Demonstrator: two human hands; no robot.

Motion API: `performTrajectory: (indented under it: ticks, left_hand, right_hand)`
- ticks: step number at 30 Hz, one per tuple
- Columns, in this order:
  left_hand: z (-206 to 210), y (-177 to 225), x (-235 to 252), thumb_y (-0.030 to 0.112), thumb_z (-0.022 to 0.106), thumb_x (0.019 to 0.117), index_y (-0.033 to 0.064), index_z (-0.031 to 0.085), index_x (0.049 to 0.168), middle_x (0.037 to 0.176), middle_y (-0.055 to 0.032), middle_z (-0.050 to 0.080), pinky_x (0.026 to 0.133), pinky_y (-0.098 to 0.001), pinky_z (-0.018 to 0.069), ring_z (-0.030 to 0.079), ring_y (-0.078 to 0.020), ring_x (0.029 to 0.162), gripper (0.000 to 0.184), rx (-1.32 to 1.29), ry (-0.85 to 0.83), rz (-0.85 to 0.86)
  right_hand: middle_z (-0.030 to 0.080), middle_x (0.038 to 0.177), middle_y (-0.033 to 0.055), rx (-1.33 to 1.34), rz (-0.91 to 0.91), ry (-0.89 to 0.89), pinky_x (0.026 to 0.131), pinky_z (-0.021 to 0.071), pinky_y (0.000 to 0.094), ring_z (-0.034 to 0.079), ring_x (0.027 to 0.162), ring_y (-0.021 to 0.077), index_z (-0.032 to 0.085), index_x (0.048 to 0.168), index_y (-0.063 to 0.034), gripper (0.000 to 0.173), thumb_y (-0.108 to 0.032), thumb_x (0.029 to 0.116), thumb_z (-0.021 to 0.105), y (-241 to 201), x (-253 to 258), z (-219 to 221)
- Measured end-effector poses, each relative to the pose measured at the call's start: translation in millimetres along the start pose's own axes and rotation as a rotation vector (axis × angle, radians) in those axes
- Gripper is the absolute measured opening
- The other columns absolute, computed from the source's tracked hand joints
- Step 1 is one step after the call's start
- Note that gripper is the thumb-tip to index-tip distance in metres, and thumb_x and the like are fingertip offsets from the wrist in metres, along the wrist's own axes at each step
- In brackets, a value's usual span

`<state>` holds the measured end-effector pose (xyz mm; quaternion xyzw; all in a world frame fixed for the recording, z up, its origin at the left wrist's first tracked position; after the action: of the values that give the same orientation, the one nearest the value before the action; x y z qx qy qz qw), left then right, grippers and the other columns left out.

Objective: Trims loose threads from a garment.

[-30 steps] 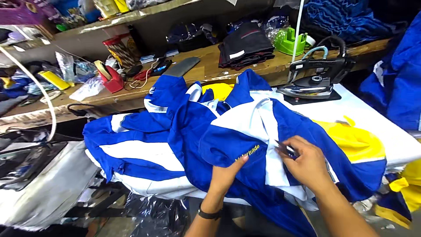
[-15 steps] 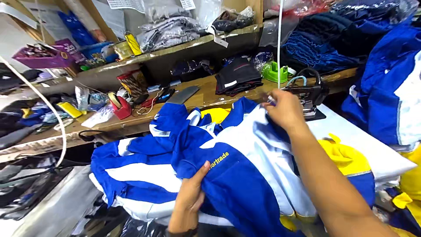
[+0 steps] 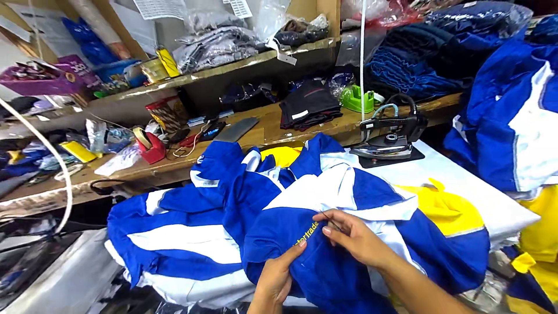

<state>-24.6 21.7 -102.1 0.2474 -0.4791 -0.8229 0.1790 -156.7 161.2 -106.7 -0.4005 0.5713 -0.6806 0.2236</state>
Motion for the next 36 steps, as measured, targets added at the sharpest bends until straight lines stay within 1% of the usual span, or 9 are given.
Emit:
performTrajectory:
  ticks: [2,5,8,10,14,17,24,27,36]
  left_hand:
    - [3,1,2,-0.005,0.057,0.0964,-0.0045,0.069,0.103,0.092,-0.0127,0.076,0.083,-0.0339,0.0618,0.074,-0.0174,0.087,0.013,-0.045,0.036,-0.011]
    - [6,2,1,-0.001,0.053,0.1011,-0.0036,0.067,0.107,0.096,-0.0127,0.076,0.085,-0.0348,0.0618,0.074,-0.0178,0.09,0.015,-0.109,0.004,-0.011]
    - [5,3,-3,0.004,0.05,0.104,-0.0022,0.067,0.109,0.097,-0.0125,0.076,0.087,-0.035,0.0614,0.074,-0.0178,0.093,0.019,-0.169,-0.049,-0.007]
    - [6,2,-4,0.008,0.047,0.1062,-0.0015,0.068,0.11,0.098,-0.0125,0.076,0.088,-0.0348,0.0612,0.074,-0.0177,0.094,0.023,-0.195,-0.077,-0.025]
    - [6,0,-6,0.009,0.045,0.1071,-0.0011,0.068,0.111,0.099,-0.0131,0.076,0.088,-0.0354,0.0611,0.074,-0.0184,0.095,0.025,-0.235,-0.105,-0.06]
    - [4,-2,-7,0.008,0.046,0.1059,-0.001,0.068,0.11,0.1,-0.0136,0.076,0.089,-0.036,0.0609,0.074,-0.0189,0.095,0.024,-0.249,-0.131,-0.028]
    - [1,-3,-10,0.002,0.055,0.1002,-0.0006,0.07,0.107,0.099,-0.0125,0.076,0.09,-0.0357,0.0607,0.075,-0.0178,0.095,0.017,-0.213,-0.149,0.069]
    - [-1,-5,-11,0.002,0.057,0.099,-0.0005,0.07,0.106,0.099,-0.0124,0.076,0.09,-0.0359,0.0608,0.075,-0.0176,0.095,0.015,-0.208,-0.156,0.089]
    - [1,-9,-12,0.003,0.058,0.0989,0.0002,0.07,0.107,0.099,-0.0121,0.076,0.089,-0.0357,0.061,0.075,-0.0175,0.094,0.015,-0.232,-0.135,0.076]
  right_hand:
    - [0.07,0.107,0.0012,-0.141,-0.03,0.09,0.078,0.0546,0.0202,0.064,0.086,0.0017,0.061,0.13,-0.001,0.036,-0.019,0.0984,0.062,-1,1,-13]
    - [0.064,0.089,-0.0025,-0.405,-0.097,0.17,0.067,0.0513,0.0225,0.059,0.075,0.002,0.057,0.128,-0.0034,0.042,-0.036,0.1019,0.059,-4,-10,-28]
    - [0.068,0.093,0.0007,-0.645,-0.202,0.231,0.069,0.0538,0.0251,0.062,0.079,0.0049,0.064,0.119,-0.0053,0.041,-0.042,0.1019,0.059,-7,-26,-31]
    - [0.07,0.098,0.0015,-0.709,-0.282,0.288,0.068,0.053,0.0192,0.062,0.08,0.0025,0.07,0.114,-0.0069,0.037,-0.04,0.0981,0.065,-9,-33,-30]
    - [0.074,0.1,0.0036,-0.763,-0.41,0.356,0.075,0.0537,0.0203,0.066,0.089,0.0052,0.077,0.11,-0.0092,0.033,-0.039,0.0957,0.07,-11,-40,-26]
    - [0.074,0.099,0.0032,-0.764,-0.426,0.382,0.075,0.0528,0.0187,0.066,0.089,0.0045,0.077,0.108,-0.009,0.032,-0.038,0.0952,0.071,-12,-42,-23]
    - [0.076,0.102,0.0009,-0.833,-0.437,0.355,0.083,0.055,0.0315,0.069,0.094,0.0099,0.079,0.108,-0.0134,0.03,-0.039,0.0962,0.069,-12,-35,-23]
    - [0.076,0.102,0.002,-0.831,-0.429,0.373,0.083,0.0555,0.028,0.069,0.094,0.0091,0.079,0.108,-0.0116,0.03,-0.038,0.0958,0.07,-11,-34,-26]
    - [0.074,0.096,0.0041,-0.73,-0.4,0.443,0.067,0.0496,0.0129,0.064,0.081,0.0003,0.078,0.105,-0.0057,0.03,-0.033,0.0941,0.072,-6,-43,-10]
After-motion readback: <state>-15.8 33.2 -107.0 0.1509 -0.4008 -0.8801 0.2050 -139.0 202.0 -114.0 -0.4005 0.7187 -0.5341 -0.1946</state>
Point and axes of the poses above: each hand's wrist, its own x-axis towards the middle knuckle, its own z-axis out of the palm, y = z × x, the point moved 2 cm from there along x, towards the middle knuckle
